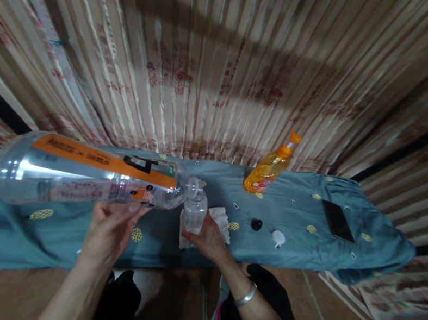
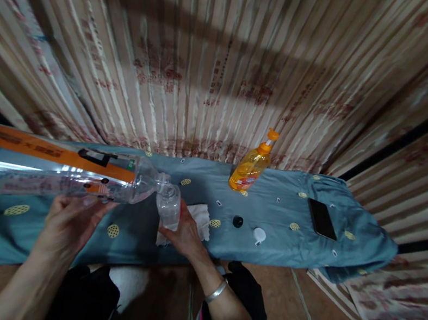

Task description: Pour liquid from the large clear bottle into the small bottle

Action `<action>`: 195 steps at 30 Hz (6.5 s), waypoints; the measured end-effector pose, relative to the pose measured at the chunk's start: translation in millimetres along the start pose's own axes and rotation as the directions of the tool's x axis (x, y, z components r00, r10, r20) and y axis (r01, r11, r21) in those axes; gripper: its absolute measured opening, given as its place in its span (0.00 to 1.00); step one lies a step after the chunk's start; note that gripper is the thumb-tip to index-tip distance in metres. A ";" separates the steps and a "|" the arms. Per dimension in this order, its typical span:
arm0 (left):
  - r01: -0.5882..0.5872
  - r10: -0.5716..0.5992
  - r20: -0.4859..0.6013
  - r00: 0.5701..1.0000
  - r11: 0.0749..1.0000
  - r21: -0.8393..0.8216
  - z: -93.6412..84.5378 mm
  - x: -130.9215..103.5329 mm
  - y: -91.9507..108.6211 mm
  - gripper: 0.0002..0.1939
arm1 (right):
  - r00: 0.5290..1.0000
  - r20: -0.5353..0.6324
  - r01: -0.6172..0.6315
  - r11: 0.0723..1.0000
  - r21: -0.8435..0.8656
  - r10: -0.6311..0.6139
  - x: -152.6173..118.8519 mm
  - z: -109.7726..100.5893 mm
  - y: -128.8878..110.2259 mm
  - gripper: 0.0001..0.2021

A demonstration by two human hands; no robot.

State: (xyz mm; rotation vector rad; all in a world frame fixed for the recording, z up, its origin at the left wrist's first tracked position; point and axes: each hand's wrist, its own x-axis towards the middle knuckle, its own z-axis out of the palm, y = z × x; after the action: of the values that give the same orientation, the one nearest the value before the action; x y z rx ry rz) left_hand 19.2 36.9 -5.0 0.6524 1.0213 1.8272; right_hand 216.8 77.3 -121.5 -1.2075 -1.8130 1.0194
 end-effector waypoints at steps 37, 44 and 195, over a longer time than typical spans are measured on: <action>-0.070 0.069 0.027 0.997 0.997 0.028 12.8 -2.2 3.0 0.17 | 1.000 0.007 -0.012 1.000 0.002 0.012 -0.1 -1.2 -0.4 0.40; -0.070 0.069 0.033 0.997 0.997 0.036 16.4 -2.2 4.5 0.17 | 1.000 0.010 -0.005 1.000 0.003 0.004 0.2 -1.4 -1.0 0.38; -0.188 0.184 0.065 0.981 0.980 0.070 25.1 -2.6 7.1 0.25 | 1.000 0.019 -0.008 1.000 0.002 0.008 0.6 -3.4 -3.9 0.35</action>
State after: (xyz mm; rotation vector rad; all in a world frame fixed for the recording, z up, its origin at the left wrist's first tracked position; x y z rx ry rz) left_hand 36.4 42.2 14.0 0.8676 1.0231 1.9254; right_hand 218.1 77.6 -116.4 -1.2082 -1.8225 1.0404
